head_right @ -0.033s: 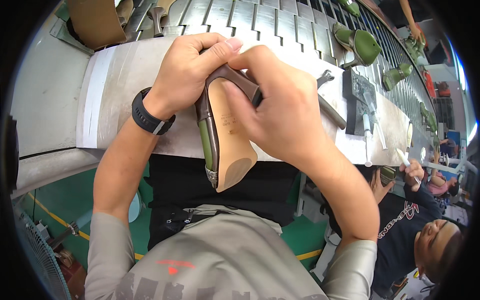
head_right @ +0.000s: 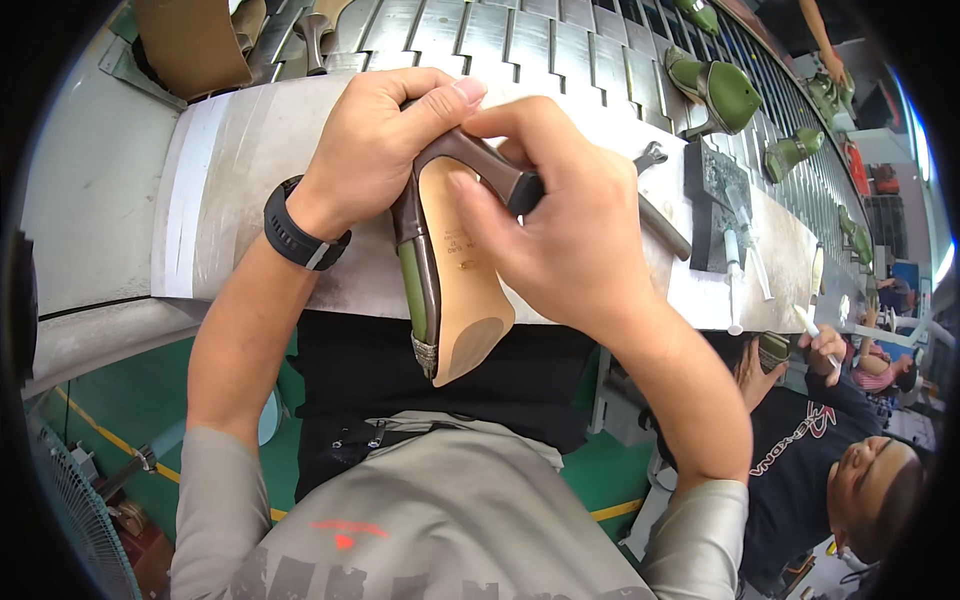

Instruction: The person attaches soles and heels to shoes on a production line. They use a hammer to tap the edges of the shoe upper and heel into place, apply adhesive using a syringe, and then press a sole onto the bottom of the shoe by hand.

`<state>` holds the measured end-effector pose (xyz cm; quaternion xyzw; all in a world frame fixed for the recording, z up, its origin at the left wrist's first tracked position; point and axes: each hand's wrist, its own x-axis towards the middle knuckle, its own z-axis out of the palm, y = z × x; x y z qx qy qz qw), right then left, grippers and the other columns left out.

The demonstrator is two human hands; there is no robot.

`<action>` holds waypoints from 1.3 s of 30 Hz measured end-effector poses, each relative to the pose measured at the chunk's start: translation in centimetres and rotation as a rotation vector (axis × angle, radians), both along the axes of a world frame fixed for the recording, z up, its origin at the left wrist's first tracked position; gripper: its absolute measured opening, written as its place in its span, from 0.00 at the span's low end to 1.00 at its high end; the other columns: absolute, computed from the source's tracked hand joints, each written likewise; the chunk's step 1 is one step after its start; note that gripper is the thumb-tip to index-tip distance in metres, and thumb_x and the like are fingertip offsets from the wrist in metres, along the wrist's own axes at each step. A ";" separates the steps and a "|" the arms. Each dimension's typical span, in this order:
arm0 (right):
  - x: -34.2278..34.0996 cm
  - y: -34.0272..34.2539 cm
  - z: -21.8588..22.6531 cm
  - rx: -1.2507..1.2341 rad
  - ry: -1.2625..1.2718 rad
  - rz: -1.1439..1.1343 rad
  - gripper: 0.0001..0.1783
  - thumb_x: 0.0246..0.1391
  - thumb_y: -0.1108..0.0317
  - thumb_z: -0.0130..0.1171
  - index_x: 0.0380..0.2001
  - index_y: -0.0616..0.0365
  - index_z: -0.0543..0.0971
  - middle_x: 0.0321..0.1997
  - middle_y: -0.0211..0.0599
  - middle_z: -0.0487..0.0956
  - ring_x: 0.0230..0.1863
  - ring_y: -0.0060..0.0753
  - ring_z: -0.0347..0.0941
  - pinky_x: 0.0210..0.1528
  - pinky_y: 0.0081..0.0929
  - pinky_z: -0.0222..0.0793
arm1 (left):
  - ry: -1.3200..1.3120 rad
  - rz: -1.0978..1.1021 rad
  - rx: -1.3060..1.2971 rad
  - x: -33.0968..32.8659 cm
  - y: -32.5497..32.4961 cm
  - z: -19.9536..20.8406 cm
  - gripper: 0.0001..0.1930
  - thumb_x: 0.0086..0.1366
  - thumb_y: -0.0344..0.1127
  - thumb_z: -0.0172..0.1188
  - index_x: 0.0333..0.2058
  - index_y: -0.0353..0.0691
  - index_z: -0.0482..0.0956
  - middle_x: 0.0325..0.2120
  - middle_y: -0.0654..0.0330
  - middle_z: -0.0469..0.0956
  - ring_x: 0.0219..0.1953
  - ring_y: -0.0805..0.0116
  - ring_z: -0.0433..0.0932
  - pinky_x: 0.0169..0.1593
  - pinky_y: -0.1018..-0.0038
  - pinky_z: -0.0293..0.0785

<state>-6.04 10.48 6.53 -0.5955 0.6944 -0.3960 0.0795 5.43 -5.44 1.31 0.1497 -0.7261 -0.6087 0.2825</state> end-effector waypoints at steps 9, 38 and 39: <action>-1.1 -1.4 -1.3 0.357 -0.557 -0.045 0.27 0.55 0.51 0.79 0.38 0.66 0.82 0.29 0.29 0.81 0.30 0.18 0.74 0.32 0.22 0.70 | -0.036 -0.003 -0.012 0.1 -0.3 0.0 0.18 0.74 0.44 0.64 0.38 0.31 0.88 0.28 0.61 0.87 0.31 0.79 0.80 0.36 0.79 0.76; -0.7 -1.7 -3.1 0.338 -0.734 0.078 0.27 0.50 0.53 0.82 0.37 0.66 0.82 0.25 0.26 0.78 0.27 0.16 0.71 0.31 0.21 0.68 | 0.106 -0.161 0.060 0.5 -0.5 -1.3 0.26 0.83 0.47 0.47 0.43 0.28 0.85 0.31 0.55 0.85 0.33 0.74 0.83 0.39 0.77 0.79; -0.7 -1.7 -3.2 0.338 -0.735 0.079 0.27 0.50 0.53 0.82 0.37 0.66 0.82 0.25 0.26 0.78 0.27 0.16 0.71 0.31 0.21 0.68 | 0.105 -0.160 0.059 0.5 -0.5 -1.3 0.26 0.83 0.47 0.47 0.43 0.28 0.85 0.31 0.55 0.85 0.33 0.74 0.83 0.39 0.77 0.79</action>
